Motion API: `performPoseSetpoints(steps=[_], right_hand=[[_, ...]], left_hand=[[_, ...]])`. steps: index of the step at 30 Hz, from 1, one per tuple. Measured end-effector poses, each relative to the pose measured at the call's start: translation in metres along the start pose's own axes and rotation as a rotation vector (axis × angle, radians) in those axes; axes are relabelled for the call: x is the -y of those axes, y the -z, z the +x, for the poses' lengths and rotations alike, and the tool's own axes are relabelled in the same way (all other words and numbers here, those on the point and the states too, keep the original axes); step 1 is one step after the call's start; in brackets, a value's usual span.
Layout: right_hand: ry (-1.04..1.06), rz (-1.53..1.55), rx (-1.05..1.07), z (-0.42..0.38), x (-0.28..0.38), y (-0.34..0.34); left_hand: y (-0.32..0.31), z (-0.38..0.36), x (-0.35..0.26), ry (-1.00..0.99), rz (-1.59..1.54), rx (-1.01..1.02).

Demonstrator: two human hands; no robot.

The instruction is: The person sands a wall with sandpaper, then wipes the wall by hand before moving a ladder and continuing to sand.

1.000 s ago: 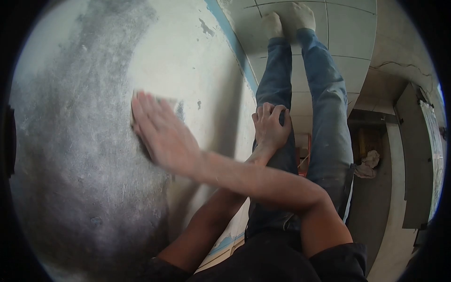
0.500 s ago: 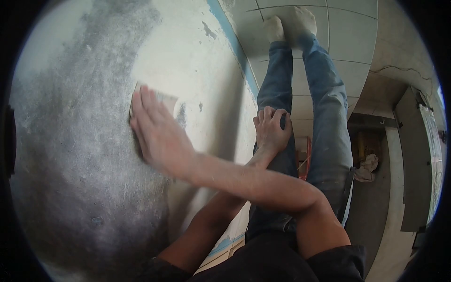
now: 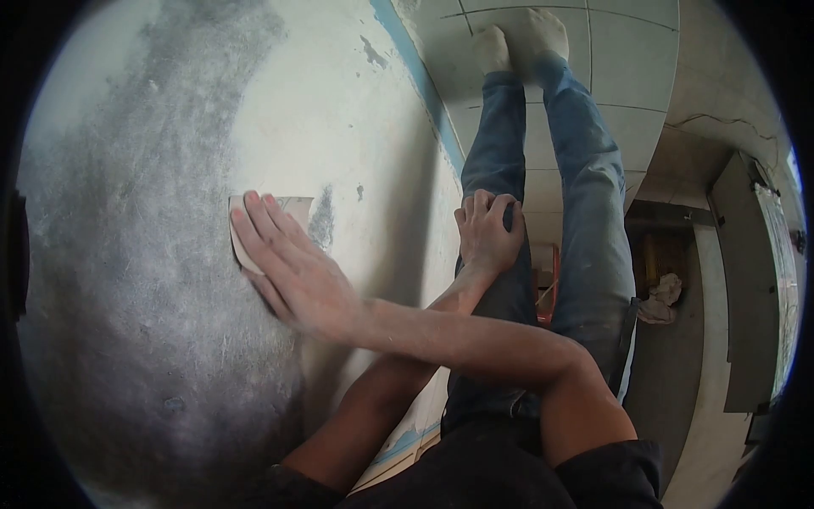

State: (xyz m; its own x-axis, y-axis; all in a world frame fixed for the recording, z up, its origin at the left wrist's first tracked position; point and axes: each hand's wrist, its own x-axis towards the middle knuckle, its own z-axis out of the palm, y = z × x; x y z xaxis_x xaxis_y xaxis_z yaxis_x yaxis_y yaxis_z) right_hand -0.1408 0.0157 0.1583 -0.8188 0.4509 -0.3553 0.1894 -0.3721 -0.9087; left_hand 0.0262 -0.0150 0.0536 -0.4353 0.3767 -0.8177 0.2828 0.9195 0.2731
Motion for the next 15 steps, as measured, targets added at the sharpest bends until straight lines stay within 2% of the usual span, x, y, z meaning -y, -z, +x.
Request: performPoseSetpoints(steps=[2,5,11,15], right_hand=[[0.050,-0.004,-0.047,0.018,-0.016,-0.002],[-0.020,0.030,-0.060,0.042,-0.015,0.002],[0.119,0.085,0.069,-0.004,-0.014,-0.009],[0.215,0.073,-0.017,0.066,-0.028,0.000]], left_hand=[[0.001,-0.001,0.000,-0.001,0.004,0.000],[0.000,-0.004,0.001,0.007,0.007,-0.005],[-0.001,-0.004,0.000,0.013,-0.012,0.003],[-0.001,-0.001,-0.001,0.015,0.000,-0.018]])
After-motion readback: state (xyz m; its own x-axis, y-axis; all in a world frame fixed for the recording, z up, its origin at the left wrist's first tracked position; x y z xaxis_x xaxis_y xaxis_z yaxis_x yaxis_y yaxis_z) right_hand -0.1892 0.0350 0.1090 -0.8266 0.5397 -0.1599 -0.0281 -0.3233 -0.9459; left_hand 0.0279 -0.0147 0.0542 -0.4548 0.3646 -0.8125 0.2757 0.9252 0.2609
